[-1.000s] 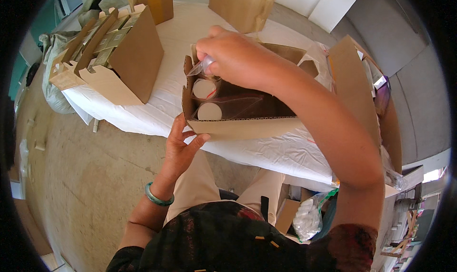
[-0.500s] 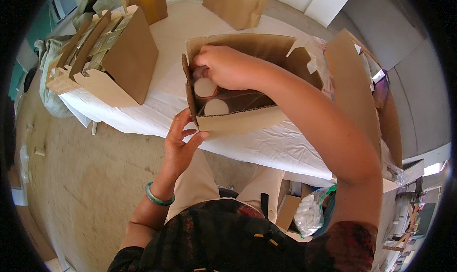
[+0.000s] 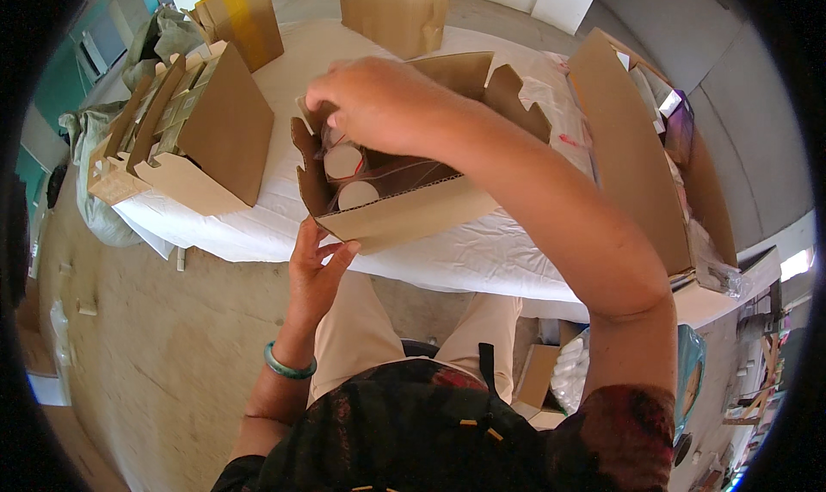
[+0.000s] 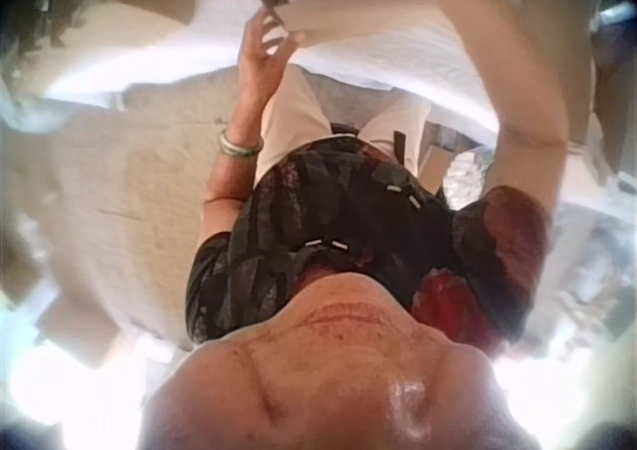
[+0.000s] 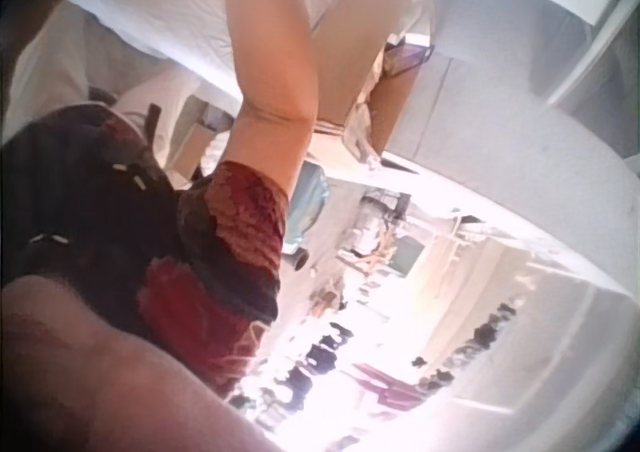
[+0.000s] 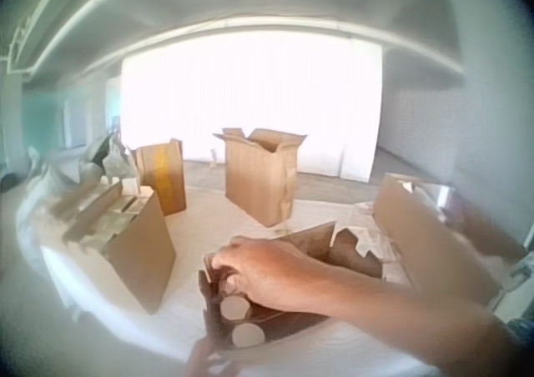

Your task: The person picks up white bottles from a large box, places each bottle into a clear plastic bag, seals the bag, and then places the bagged bottles into a smaller cardboard box.

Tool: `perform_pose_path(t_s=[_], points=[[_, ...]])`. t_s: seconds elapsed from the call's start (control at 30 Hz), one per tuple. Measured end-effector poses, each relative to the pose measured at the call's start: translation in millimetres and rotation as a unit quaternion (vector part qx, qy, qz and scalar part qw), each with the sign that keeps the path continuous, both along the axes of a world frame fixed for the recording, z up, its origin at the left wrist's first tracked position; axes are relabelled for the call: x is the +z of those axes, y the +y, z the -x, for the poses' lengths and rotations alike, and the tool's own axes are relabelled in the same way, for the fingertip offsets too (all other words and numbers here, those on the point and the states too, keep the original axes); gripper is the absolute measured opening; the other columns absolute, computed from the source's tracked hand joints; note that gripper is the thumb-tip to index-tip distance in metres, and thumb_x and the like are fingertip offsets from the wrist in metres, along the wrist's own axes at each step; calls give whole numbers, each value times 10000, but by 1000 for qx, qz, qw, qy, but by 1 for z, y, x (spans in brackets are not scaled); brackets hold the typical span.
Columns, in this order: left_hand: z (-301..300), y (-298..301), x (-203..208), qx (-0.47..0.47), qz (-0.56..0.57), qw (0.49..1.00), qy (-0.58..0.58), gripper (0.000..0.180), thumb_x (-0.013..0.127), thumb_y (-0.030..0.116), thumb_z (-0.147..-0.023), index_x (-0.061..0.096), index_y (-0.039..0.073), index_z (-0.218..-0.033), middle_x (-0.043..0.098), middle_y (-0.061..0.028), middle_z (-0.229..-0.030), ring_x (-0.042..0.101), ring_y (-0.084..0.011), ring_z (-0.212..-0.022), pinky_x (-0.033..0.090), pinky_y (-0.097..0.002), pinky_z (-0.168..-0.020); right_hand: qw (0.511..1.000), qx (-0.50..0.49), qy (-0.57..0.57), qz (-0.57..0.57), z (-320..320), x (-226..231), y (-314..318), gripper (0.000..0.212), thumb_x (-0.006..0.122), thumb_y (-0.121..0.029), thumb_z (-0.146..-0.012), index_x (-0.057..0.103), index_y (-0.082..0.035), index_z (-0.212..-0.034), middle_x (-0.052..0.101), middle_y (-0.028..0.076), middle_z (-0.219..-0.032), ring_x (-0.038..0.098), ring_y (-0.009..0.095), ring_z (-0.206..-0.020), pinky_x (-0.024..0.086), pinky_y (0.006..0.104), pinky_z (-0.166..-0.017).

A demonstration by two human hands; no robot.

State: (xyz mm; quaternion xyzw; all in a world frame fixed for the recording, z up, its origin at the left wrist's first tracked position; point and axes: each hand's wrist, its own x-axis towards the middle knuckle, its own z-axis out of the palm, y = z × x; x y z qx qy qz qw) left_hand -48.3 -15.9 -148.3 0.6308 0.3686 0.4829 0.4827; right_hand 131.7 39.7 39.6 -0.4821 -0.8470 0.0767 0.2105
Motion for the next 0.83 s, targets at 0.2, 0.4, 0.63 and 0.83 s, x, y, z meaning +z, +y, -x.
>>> perform_pose_path(t_s=[0.2,0.4,0.63,0.83], points=[[0,-2,-6,6,5,1000,14,645,721,43,-768,423,89,-1338,505,-77,-1241,546,-204,-1078,499,-314,-798,987,-73,128,-70,-48,26,-35,239,603,-150,-863,609,-85,-1093,638,83,-996,606,182,-926,468,302,-799],[0,-8,-18,2,36,999,-13,549,673,3,-804,411,-23,-1286,521,-103,-1154,557,-192,-1044,526,-283,-773,919,-216,286,-165,-125,8,-96,244,608,-118,-873,622,-97,-1116,634,30,-980,604,122,-868,464,251,-776],[5,-22,-40,10,172,983,70,218,643,84,-845,525,19,-1017,572,-39,-911,573,-114,-830,478,-243,-692,878,-360,291,-127,-208,-103,-157,246,633,-77,-844,624,-80,-1090,631,77,-956,622,163,-878,495,274,-748],[-27,-37,-45,-121,237,962,63,189,643,116,-854,557,36,-1003,604,-47,-875,580,-123,-787,470,-248,-682,861,-446,244,-27,-233,-177,-186,263,631,-98,-840,610,-60,-1100,607,137,-1062,630,214,-919,518,316,-771]])
